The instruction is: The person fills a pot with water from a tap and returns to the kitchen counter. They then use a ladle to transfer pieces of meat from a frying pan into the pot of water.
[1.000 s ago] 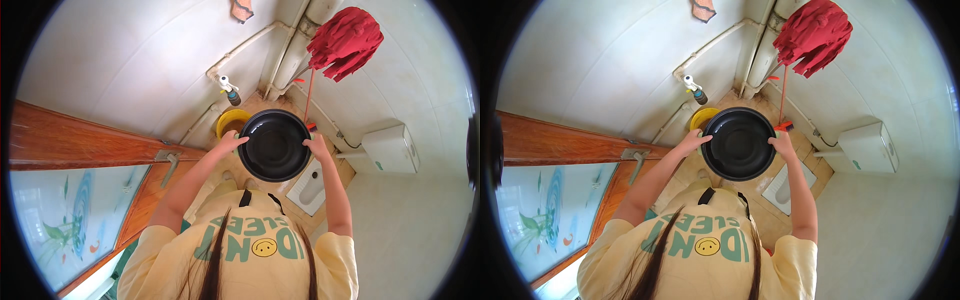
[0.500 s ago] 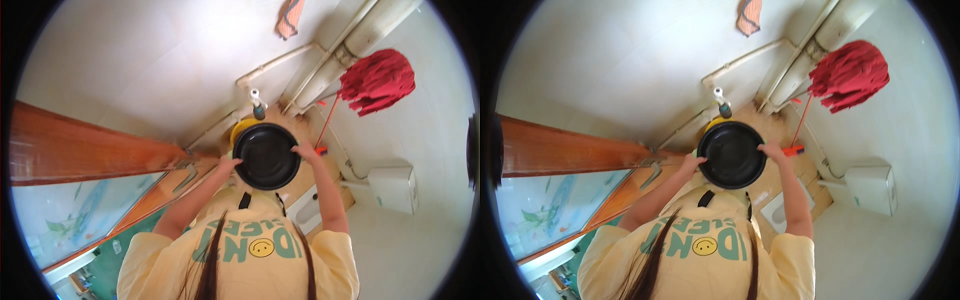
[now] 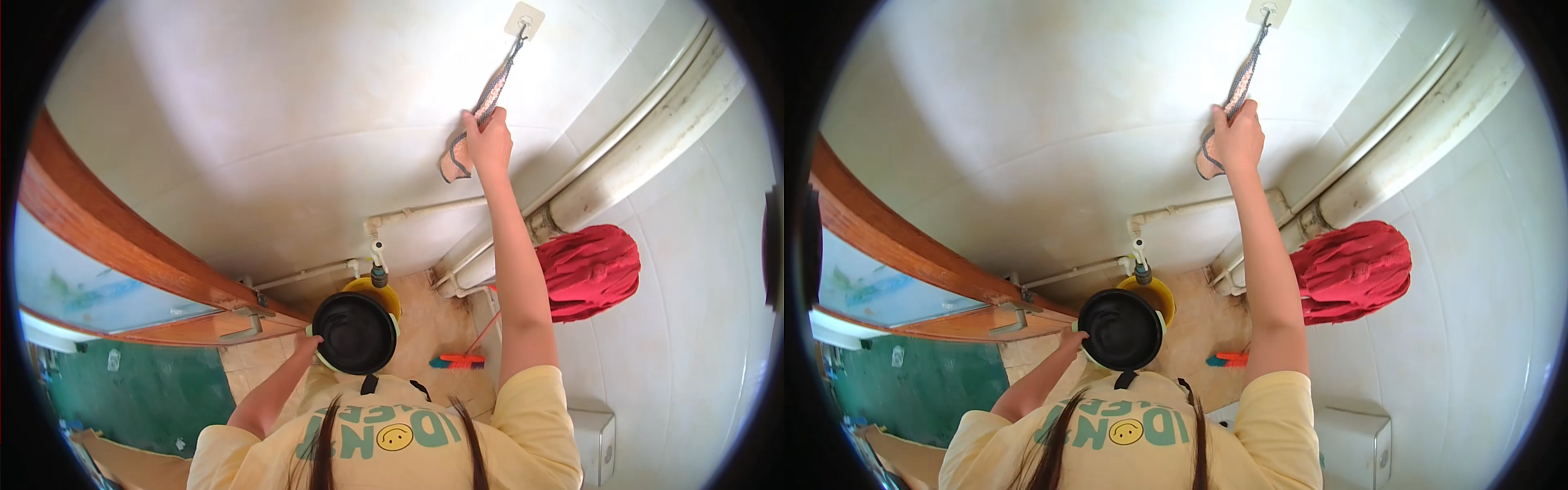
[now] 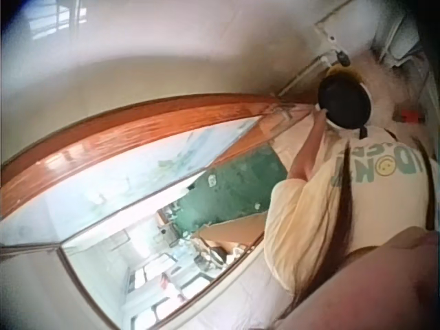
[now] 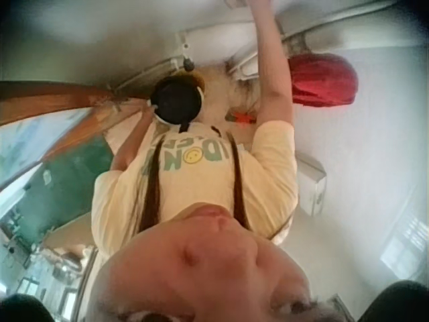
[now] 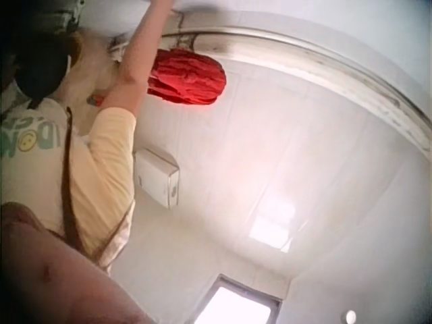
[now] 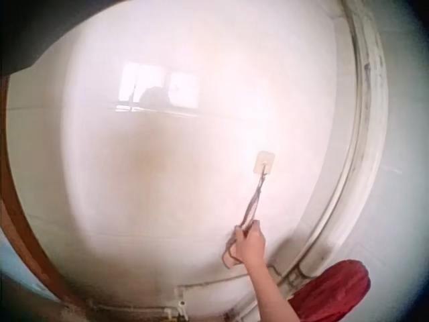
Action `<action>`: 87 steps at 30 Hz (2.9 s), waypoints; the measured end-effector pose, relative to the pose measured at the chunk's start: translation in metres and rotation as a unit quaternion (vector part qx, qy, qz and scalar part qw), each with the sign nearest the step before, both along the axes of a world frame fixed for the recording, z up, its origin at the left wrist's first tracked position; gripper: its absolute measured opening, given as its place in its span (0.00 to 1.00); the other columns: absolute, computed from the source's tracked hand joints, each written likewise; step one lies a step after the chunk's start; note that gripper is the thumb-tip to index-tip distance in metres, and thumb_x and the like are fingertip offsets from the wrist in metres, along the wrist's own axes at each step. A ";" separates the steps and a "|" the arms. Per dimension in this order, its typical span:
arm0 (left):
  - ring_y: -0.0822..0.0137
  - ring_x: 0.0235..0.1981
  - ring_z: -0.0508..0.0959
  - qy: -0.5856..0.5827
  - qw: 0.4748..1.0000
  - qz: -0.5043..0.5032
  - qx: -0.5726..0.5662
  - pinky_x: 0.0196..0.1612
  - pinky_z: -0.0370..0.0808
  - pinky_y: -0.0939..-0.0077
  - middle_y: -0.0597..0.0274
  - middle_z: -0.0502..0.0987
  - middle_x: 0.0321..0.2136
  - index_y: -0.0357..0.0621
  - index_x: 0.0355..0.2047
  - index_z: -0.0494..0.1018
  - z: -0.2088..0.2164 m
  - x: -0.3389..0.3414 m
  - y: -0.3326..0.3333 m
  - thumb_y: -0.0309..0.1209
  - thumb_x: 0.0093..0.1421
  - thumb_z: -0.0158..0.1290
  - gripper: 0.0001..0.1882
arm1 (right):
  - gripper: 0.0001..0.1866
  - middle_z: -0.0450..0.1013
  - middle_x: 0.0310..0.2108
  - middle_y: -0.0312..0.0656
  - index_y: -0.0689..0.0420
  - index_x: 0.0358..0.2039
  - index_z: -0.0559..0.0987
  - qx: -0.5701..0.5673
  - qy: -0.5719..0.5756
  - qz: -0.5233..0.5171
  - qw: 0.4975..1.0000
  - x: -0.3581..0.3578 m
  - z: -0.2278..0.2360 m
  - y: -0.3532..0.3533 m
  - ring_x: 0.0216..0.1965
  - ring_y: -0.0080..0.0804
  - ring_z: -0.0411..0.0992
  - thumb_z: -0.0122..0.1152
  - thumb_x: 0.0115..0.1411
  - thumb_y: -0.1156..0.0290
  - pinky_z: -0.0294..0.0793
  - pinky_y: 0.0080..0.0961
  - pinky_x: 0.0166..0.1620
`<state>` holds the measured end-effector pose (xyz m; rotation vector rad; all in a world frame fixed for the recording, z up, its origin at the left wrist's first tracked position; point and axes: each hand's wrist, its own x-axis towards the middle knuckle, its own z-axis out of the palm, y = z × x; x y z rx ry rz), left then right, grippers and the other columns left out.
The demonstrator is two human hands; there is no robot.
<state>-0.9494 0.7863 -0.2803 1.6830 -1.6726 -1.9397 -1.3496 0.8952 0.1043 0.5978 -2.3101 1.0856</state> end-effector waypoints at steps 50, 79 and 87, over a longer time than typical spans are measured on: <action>0.61 0.33 0.73 -0.029 0.995 -0.091 0.041 0.32 0.68 0.62 0.58 0.74 0.30 0.42 0.32 0.74 0.036 -0.068 -0.030 0.22 0.40 0.54 0.14 | 0.12 0.71 0.27 0.35 0.64 0.36 0.76 -0.164 0.030 0.151 0.974 -0.046 0.146 0.101 0.28 0.19 0.66 0.47 0.53 0.75 0.64 0.14 0.33; 0.57 0.37 0.71 -0.009 0.991 -0.116 0.073 0.40 0.64 0.54 0.57 0.73 0.33 0.43 0.34 0.72 0.022 -0.077 -0.041 0.24 0.40 0.55 0.16 | 0.18 0.61 0.10 0.28 0.59 0.12 0.66 -0.243 0.207 0.155 0.935 -0.038 0.143 0.041 0.14 0.13 0.54 0.67 0.45 0.65 0.57 0.14 0.19; 0.57 0.40 0.70 0.001 0.986 -0.145 0.079 0.40 0.64 0.54 0.56 0.72 0.34 0.43 0.36 0.71 0.006 -0.081 -0.047 0.26 0.41 0.55 0.18 | 0.16 0.63 0.11 0.32 0.60 0.14 0.65 -0.113 0.181 0.182 0.960 -0.021 0.156 0.036 0.12 0.18 0.59 0.62 0.48 0.68 0.57 0.16 0.14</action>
